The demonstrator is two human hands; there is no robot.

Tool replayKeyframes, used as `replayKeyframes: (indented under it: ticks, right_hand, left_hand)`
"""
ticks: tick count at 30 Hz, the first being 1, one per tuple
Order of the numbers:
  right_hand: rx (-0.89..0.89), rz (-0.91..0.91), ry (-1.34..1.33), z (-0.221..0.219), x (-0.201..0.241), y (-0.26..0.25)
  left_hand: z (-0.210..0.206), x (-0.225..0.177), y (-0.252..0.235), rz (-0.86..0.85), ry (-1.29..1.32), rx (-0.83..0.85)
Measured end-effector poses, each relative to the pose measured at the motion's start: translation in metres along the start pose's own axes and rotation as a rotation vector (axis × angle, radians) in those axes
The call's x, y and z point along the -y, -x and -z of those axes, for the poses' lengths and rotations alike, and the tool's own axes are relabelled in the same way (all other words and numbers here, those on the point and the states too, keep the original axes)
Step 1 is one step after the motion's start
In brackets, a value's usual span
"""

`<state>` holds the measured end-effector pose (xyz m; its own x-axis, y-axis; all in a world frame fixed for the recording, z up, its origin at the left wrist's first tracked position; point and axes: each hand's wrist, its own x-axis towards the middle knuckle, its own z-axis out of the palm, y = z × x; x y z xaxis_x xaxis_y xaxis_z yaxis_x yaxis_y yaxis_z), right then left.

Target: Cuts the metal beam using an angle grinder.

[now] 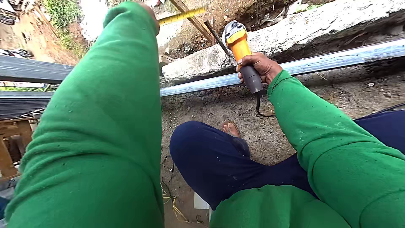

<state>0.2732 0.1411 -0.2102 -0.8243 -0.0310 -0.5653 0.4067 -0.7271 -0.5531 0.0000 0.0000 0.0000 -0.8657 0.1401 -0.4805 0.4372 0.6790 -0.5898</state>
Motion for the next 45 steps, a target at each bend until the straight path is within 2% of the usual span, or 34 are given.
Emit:
replayKeyframes:
  ticks: [4,6,8,9,11,18,22,26,30,35,38,45]
  right_hand:
    - [0.011,0.021,0.021,-0.001,-0.003,-0.001]
    - [0.000,0.031,0.030,-0.001,-0.004,-0.002]
    - [-0.022,0.038,0.043,-0.004,-0.005,-0.002]
    - [-0.024,0.042,0.053,-0.005,-0.005,-0.002]
    - [-0.029,0.042,0.054,-0.006,-0.005,-0.002]
    - [-0.046,0.052,0.033,-0.015,-0.006,0.000]
    - [-0.046,0.051,0.045,-0.017,-0.006,0.002]
    - [-0.062,0.048,0.062,-0.017,-0.008,0.003]
    - [-0.048,0.061,0.066,-0.016,-0.011,0.000]
    - [-0.047,0.074,0.075,-0.016,-0.012,-0.001]
    - [-0.052,0.077,0.090,-0.019,-0.011,0.001]
    - [-0.067,0.077,0.096,-0.025,-0.011,0.001]
  left_hand:
    - [-0.042,0.015,0.019,0.074,1.051,0.071]
    - [-0.053,0.000,0.029,0.049,1.540,0.113]
    - [-0.059,-0.022,0.033,0.026,1.785,0.117]
    - [-0.061,-0.031,0.030,0.003,1.817,0.113]
    - [-0.058,-0.044,0.019,-0.052,1.785,0.115]
    - [-0.029,-0.056,0.042,-0.197,1.579,0.075]
    - [-0.035,-0.056,0.040,-0.255,1.375,0.054]
    - [-0.043,-0.062,0.041,-0.455,1.312,0.111]
    - [-0.040,-0.067,0.039,-0.537,1.268,0.118]
    - [-0.038,-0.070,0.036,-0.590,1.066,-0.003]
    - [-0.034,-0.079,0.038,-0.551,0.937,-0.095]
    - [-0.027,-0.079,0.050,-0.511,0.734,-0.134]
